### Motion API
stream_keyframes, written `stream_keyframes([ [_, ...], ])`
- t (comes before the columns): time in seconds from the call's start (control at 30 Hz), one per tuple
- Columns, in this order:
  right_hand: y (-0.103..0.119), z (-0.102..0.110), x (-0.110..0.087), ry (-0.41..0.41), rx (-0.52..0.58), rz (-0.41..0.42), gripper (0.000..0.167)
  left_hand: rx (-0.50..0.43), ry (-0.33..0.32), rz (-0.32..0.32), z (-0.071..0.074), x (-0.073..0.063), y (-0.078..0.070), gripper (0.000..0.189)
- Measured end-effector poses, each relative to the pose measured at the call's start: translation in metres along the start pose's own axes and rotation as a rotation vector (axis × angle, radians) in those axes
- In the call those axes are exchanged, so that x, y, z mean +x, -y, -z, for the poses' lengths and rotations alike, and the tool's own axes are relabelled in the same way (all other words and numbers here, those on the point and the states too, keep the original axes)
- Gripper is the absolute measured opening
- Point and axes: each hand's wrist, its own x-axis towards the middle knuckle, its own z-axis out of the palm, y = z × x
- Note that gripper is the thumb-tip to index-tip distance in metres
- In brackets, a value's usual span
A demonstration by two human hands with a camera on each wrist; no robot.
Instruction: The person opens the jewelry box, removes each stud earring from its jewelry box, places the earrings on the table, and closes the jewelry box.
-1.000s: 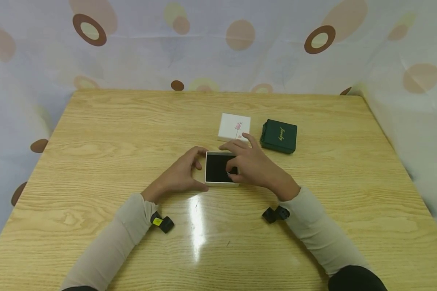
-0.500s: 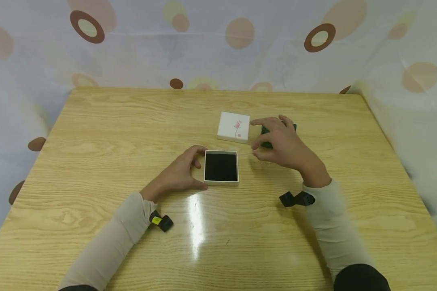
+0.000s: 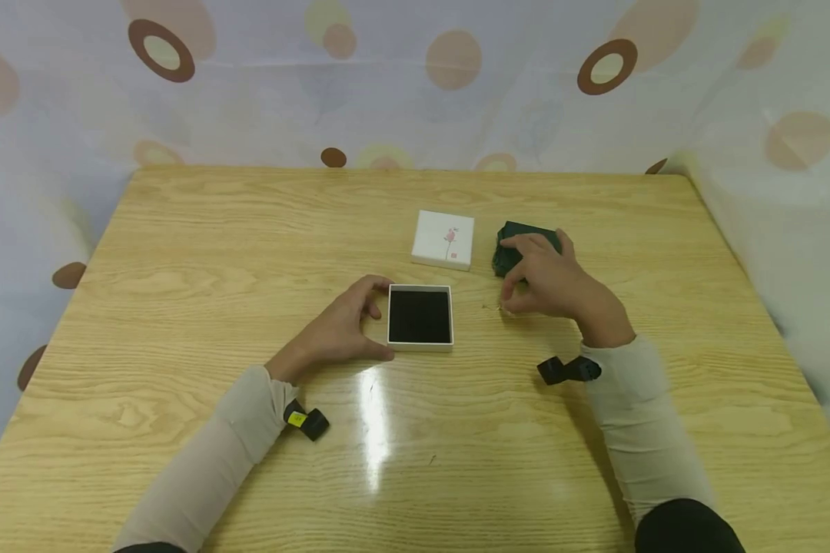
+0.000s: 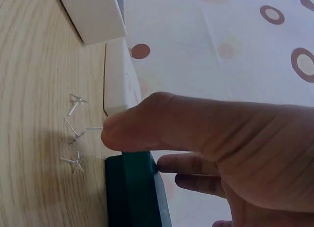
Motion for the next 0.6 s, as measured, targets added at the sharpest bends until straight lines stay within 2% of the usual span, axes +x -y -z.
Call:
stream_keyframes([
  [0.6,0.011,-0.012,0.006,0.024,-0.179,-0.04,0.007,0.002,-0.002,0.003,-0.001,0.001,0.0,0.097],
])
